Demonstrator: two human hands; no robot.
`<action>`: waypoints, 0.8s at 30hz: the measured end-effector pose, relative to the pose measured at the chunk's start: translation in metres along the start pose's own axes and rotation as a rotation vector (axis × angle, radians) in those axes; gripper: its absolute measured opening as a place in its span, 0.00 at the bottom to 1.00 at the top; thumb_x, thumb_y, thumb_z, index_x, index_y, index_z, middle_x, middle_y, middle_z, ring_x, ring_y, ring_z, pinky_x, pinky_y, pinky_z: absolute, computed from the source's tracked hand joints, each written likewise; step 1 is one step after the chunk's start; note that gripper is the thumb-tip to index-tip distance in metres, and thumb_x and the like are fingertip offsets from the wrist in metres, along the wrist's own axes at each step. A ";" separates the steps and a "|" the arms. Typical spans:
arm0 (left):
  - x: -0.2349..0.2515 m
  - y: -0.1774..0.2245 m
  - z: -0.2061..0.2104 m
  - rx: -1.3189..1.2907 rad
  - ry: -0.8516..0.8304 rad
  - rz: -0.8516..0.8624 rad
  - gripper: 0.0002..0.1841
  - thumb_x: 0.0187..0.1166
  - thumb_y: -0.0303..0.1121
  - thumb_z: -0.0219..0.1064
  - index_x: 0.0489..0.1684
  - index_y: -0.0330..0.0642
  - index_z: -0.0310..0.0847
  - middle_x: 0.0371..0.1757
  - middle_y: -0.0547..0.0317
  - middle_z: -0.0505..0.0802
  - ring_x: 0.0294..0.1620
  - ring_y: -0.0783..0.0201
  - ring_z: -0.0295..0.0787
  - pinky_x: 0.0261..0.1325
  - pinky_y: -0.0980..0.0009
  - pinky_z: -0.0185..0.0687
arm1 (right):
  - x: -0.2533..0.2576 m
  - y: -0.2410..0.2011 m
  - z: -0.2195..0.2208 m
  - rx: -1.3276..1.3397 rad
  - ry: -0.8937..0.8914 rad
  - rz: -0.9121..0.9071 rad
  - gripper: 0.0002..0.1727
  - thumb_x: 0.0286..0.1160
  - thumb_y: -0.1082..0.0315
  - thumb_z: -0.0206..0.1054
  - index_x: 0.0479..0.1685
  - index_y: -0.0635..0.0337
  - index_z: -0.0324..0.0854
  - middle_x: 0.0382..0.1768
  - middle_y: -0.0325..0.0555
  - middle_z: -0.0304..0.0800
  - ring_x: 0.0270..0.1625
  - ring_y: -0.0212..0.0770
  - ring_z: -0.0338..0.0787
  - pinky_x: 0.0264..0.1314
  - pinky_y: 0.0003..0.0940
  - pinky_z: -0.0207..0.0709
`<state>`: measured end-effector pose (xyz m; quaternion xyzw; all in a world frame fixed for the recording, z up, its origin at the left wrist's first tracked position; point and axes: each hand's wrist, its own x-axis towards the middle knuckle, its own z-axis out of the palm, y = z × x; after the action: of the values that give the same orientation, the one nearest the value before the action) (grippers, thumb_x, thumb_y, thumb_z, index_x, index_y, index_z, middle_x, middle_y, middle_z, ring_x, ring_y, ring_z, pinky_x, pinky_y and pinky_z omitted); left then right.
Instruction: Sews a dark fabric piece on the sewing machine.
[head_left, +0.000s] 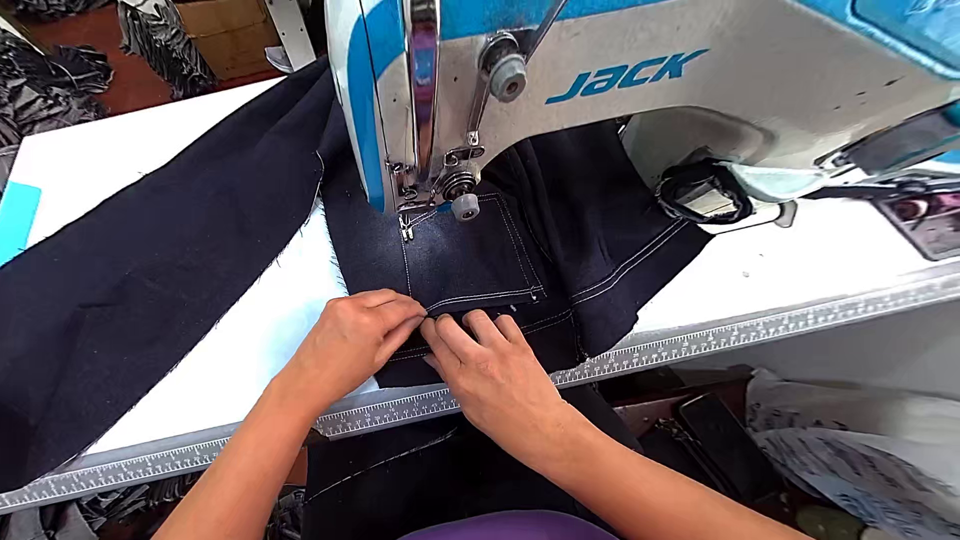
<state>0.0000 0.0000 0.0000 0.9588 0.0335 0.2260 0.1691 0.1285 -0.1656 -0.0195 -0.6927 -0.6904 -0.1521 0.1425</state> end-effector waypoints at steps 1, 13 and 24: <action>-0.005 -0.001 0.001 -0.026 -0.027 -0.018 0.12 0.84 0.34 0.63 0.48 0.40 0.94 0.54 0.56 0.97 0.59 0.60 0.95 0.71 0.62 0.84 | -0.001 0.003 0.001 0.028 0.003 -0.001 0.17 0.85 0.62 0.60 0.59 0.61 0.89 0.48 0.47 0.88 0.46 0.50 0.85 0.36 0.41 0.70; -0.034 0.022 0.016 -0.019 0.022 -0.107 0.16 0.86 0.35 0.61 0.60 0.36 0.90 0.64 0.48 0.93 0.72 0.54 0.87 0.80 0.62 0.75 | -0.005 0.053 0.008 0.396 0.047 -0.145 0.19 0.88 0.61 0.57 0.63 0.60 0.89 0.66 0.51 0.91 0.75 0.50 0.85 0.82 0.42 0.73; -0.039 0.029 0.022 0.156 -0.075 -0.089 0.23 0.91 0.45 0.54 0.70 0.40 0.84 0.74 0.52 0.88 0.80 0.55 0.79 0.86 0.54 0.67 | -0.015 0.064 0.016 0.362 0.050 -0.153 0.19 0.91 0.58 0.57 0.65 0.57 0.88 0.68 0.47 0.90 0.77 0.45 0.84 0.84 0.39 0.73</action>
<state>-0.0253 -0.0392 -0.0249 0.9744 0.0872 0.1787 0.1051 0.1923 -0.1729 -0.0393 -0.5974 -0.7533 -0.0532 0.2700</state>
